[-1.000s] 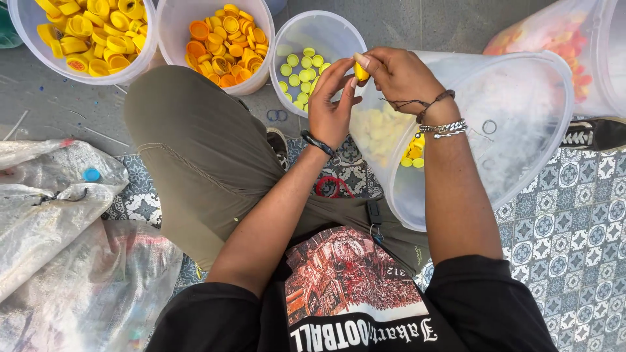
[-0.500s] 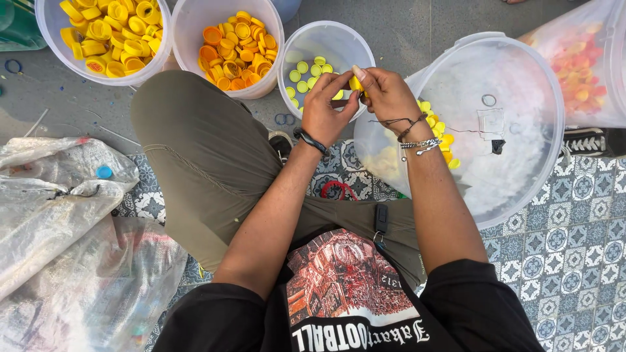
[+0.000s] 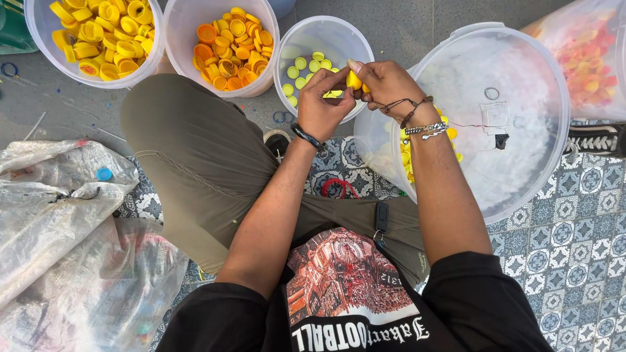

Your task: The person sits on the floor and sorts yellow plastic bottle caps by hand. They pick up caps from a large transparent container and place them into smaller containers, occasionally separating them by shade or type.

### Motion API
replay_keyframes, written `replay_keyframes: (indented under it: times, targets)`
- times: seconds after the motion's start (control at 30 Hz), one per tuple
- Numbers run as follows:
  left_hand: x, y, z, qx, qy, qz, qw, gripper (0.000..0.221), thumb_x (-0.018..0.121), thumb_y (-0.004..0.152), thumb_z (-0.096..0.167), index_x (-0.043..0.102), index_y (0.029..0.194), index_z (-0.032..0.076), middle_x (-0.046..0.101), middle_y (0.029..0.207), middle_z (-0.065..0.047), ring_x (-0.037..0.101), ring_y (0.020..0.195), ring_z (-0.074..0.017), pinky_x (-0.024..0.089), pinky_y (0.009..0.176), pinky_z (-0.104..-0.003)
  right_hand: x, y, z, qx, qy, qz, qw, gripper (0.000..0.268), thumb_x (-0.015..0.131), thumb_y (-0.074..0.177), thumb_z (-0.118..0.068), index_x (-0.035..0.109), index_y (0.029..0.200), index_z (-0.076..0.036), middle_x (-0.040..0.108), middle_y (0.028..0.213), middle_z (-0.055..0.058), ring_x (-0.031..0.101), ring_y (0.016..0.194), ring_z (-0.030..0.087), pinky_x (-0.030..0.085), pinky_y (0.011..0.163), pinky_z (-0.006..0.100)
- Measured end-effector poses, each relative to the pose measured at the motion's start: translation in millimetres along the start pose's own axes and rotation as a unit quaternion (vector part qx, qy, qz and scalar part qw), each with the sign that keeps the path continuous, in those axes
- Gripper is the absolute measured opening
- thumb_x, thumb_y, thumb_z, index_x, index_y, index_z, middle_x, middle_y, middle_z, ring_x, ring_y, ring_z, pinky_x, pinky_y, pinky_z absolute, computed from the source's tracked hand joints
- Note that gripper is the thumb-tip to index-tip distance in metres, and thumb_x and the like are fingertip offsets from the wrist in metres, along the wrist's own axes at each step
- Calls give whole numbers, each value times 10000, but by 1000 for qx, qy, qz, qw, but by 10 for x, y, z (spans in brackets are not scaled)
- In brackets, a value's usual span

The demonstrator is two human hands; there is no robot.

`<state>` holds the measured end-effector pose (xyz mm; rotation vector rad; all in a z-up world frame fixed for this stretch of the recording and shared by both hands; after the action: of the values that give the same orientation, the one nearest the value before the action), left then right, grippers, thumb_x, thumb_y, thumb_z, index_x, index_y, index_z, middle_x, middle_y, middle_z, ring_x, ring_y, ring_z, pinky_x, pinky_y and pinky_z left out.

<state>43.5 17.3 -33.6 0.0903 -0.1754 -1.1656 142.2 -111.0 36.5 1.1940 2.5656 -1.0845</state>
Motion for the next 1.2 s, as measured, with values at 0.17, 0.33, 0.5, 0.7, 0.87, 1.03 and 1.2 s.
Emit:
replay_keyframes:
  times: [0.17,0.33,0.5,0.7,0.87,1.03,1.2]
  targets:
    - [0,-8,-30,-14,3,-3,1000,387,715,873,-30,699,1257,15,653,1043,-44,769,970,-138,645,812,-277,-39,61,22,8,12,-43,999,546,595,1005,-558,722,914,-35,612,717,-26,507,588,33,411,485,190]
    - [-11,-60,-302,-41,-41,-4,998,332,651,947,-27,743,1262,23,675,1086,-59,783,981,-150,666,824,-284,-89,-7,-22,15,53,-85,995,533,605,991,-552,710,954,-30,652,767,-9,526,639,35,432,515,178]
    - [-35,-2,25,-16,-35,-19,999,405,662,900,-15,684,1302,34,666,1224,-75,761,1048,-149,687,790,-275,-104,46,1,16,53,-71,996,524,618,987,-543,706,971,-27,653,789,-6,529,654,35,437,526,178]
    - [-41,6,-121,-36,-60,-41,997,367,753,916,33,679,1275,25,670,1269,-94,734,1106,-164,670,819,-289,-90,81,23,18,55,-79,995,525,637,982,-536,700,938,-17,647,773,-9,520,640,43,428,512,185]
    - [-23,-31,-30,-18,-13,-32,999,376,749,860,1,683,1229,3,705,1166,-84,758,1065,-166,647,833,-299,-53,41,34,31,41,-75,996,504,636,987,-523,723,942,-28,642,759,-7,500,626,45,411,500,183]
    - [-68,-17,26,-6,-12,-39,999,400,730,834,-31,683,1231,-8,705,1148,-84,753,1037,-165,645,846,-307,-87,51,18,27,58,-98,993,513,624,994,-513,719,938,-12,662,771,6,499,626,41,403,493,182]
    - [-83,-38,-17,-9,-21,-66,998,410,718,836,-49,675,1242,-11,688,1159,-81,739,1056,-164,640,854,-312,-121,86,87,28,92,-118,988,521,625,1029,-492,702,956,18,643,791,10,492,632,45,414,510,184]
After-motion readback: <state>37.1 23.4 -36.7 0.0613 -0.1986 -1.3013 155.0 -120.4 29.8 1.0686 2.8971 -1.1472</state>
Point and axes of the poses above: each hand's wrist, its own y-axis towards the middle knuckle, its own x-axis out of the palm, z = x × y, the point moved 1 cm from there along y, towards the middle knuckle
